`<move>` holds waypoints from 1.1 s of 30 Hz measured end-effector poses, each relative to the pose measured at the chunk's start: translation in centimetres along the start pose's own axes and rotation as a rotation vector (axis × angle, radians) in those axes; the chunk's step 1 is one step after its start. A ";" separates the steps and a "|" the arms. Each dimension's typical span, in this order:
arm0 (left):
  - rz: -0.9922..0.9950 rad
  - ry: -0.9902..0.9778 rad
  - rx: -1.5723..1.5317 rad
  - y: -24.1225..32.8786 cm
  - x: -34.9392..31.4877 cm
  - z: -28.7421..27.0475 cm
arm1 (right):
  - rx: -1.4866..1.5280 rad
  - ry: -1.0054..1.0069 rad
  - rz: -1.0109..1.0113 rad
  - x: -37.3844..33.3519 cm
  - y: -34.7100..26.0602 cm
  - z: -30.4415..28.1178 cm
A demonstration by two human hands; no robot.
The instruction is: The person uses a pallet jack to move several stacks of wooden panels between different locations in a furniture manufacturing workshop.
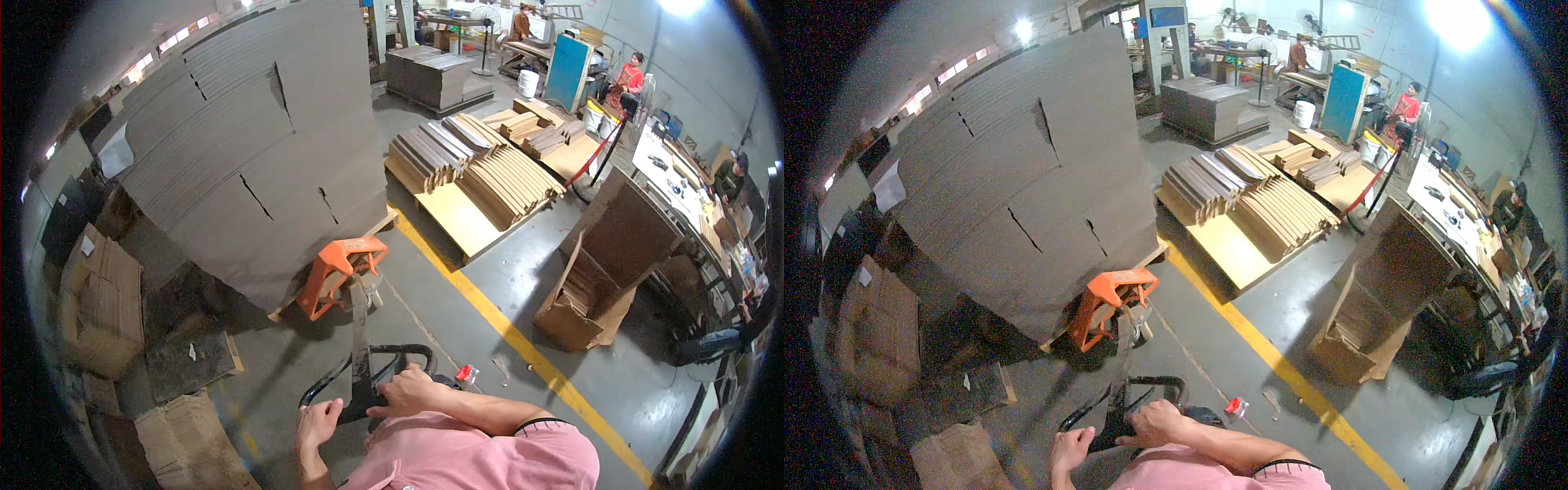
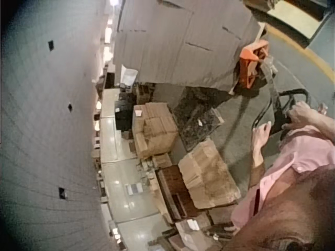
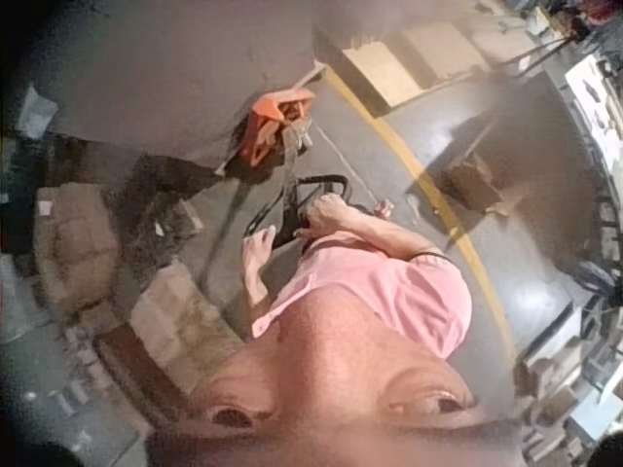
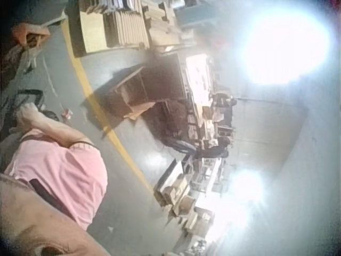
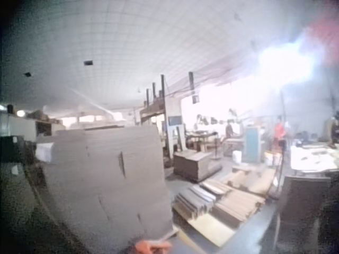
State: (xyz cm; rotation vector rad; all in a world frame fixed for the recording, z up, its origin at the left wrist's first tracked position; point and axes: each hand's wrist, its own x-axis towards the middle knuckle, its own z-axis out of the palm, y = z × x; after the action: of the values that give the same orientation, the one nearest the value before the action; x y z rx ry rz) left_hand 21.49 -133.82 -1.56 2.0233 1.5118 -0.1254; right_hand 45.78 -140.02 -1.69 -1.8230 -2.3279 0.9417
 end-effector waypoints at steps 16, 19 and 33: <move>0.008 0.381 -0.251 -1.7 -10.3 -0.3 | 0.032 0.140 -0.422 -9.6 -3.8 -1.2; 0.193 0.587 -0.623 -1.7 -11.2 -0.2 | 0.076 0.315 -0.435 -11.6 -2.4 -0.5; 0.246 1.193 -0.763 -5.0 -15.7 -0.2 | 0.313 0.904 -0.577 -14.5 -6.1 3.4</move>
State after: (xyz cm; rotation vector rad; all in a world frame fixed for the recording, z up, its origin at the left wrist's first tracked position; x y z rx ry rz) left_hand 11.55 -146.11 3.10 1.5728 1.4757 1.7291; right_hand 43.68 -155.23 3.22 -1.0123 -1.7914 0.2682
